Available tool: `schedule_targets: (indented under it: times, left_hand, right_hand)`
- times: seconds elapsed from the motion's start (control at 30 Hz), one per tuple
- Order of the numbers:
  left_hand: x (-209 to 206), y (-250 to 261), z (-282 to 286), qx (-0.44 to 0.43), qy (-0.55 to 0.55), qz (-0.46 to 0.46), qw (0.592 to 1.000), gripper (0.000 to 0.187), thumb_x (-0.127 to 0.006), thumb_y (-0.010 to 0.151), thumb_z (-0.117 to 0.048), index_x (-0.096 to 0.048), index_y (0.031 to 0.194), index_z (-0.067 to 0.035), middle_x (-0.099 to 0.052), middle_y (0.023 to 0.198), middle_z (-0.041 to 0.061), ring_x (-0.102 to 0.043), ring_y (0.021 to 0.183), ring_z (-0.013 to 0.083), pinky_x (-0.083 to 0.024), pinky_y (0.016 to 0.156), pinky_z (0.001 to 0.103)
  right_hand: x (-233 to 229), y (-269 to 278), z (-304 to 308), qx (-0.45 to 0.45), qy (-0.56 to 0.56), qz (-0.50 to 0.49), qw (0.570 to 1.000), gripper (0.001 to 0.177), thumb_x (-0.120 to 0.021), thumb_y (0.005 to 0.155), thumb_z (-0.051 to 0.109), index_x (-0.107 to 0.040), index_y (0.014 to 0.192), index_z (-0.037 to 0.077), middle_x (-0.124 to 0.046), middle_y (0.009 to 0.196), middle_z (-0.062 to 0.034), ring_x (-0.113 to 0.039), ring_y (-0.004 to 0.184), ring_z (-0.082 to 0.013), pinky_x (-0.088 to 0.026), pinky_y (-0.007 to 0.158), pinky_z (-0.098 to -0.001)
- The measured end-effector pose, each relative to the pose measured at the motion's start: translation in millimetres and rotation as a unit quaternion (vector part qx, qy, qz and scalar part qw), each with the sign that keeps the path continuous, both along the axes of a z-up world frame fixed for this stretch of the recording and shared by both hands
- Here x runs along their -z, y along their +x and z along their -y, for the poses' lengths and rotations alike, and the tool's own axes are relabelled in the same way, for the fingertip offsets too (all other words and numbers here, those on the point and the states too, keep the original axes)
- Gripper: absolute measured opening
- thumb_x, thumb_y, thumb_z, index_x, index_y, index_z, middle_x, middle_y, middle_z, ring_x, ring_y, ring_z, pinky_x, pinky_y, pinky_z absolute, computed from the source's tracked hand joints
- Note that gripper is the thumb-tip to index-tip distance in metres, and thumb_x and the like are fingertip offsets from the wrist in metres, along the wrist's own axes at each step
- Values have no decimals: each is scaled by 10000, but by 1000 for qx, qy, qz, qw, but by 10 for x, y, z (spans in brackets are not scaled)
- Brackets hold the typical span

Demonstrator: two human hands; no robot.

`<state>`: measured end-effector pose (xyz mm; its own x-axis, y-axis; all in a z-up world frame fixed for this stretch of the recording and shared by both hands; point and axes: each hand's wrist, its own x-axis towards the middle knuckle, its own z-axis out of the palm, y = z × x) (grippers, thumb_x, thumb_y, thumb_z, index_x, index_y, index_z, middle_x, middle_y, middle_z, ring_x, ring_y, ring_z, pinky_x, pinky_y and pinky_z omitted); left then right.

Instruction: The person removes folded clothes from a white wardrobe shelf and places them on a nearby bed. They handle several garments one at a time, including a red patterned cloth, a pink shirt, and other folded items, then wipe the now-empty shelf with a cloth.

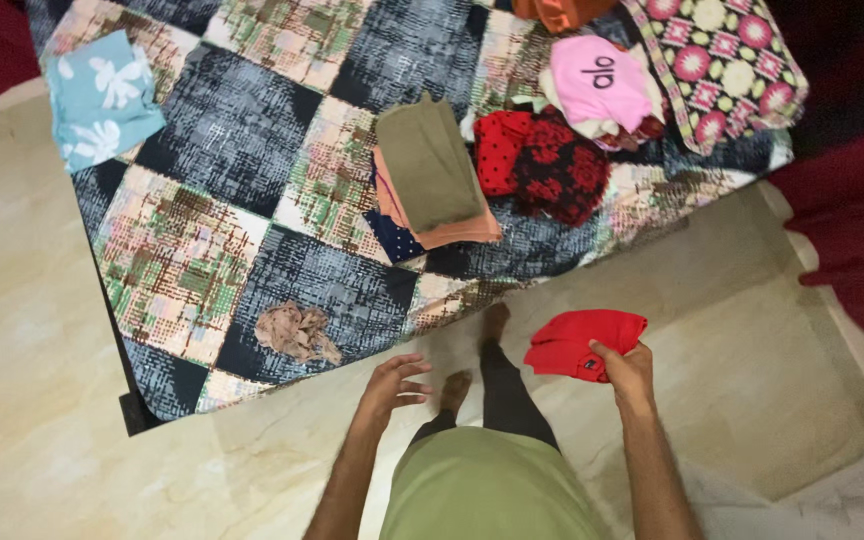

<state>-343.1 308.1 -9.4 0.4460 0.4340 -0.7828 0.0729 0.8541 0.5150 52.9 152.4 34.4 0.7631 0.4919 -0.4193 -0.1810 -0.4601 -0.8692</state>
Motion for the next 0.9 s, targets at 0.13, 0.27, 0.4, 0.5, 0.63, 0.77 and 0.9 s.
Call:
schedule_targets:
  times: [0.13,0.27,0.4,0.5,0.63,0.77,0.9]
  left_hand:
    - [-36,31,-186,-32,0,-21,999,445,-621,929,-237,-586,1327,-41,-755,1197,110,-760,820,242,-614,717,373]
    - [-216,281,-445,-70,10,-31,997,446,-625,923,-227,-607,1320,-25,-761,1189,114,-748,810,219,-600,708,351]
    - [-422,641,-787,-78,19,-63,995,460,-655,921,-223,-601,1336,-33,-770,1138,128,-742,804,196,-583,704,334]
    - [-455,911,-1018,-61,19,-70,996,466,-652,915,-220,-591,1341,-42,-782,1125,102,-731,784,190,-585,700,328]
    - [-370,1204,-1305,-83,47,-21,995,448,-635,929,-238,-581,1331,-48,-769,1119,101,-711,764,184,-616,695,338]
    - [-297,1333,-1480,-59,102,1,993,435,-629,946,-249,-581,1312,-21,-765,1126,120,-725,750,192,-579,649,333]
    - [-230,1482,-1597,-31,114,-17,993,452,-603,932,-216,-550,1340,-28,-765,1141,117,-733,731,191,-589,646,331]
  right_hand:
    - [300,229,-592,-19,50,5,999,350,-774,794,-36,-714,1139,-37,-764,1084,-126,-738,902,-198,-589,815,-327]
    - [288,468,-1365,-40,67,2,997,337,-777,815,-19,-720,1147,-30,-770,1085,-114,-736,903,-194,-584,800,-340]
    - [109,800,-2187,-71,173,42,981,397,-791,803,-16,-681,1185,4,-748,1127,-70,-726,968,-159,-581,869,-310]
    - [166,1160,-2621,-73,205,24,976,368,-804,838,6,-698,1190,0,-754,1126,-76,-731,954,-178,-592,859,-321]
    - [531,1675,-2849,-51,13,-66,996,284,-757,898,81,-695,1162,-2,-745,1051,-109,-735,846,-244,-612,729,-390]
    - [944,1859,-2497,-90,-158,-170,968,239,-684,936,136,-665,1127,-6,-720,1003,-133,-750,776,-295,-631,631,-431]
    - [1133,1668,-1722,-85,-146,-237,957,289,-597,977,224,-650,1168,14,-727,1066,-171,-743,892,-329,-624,743,-468]
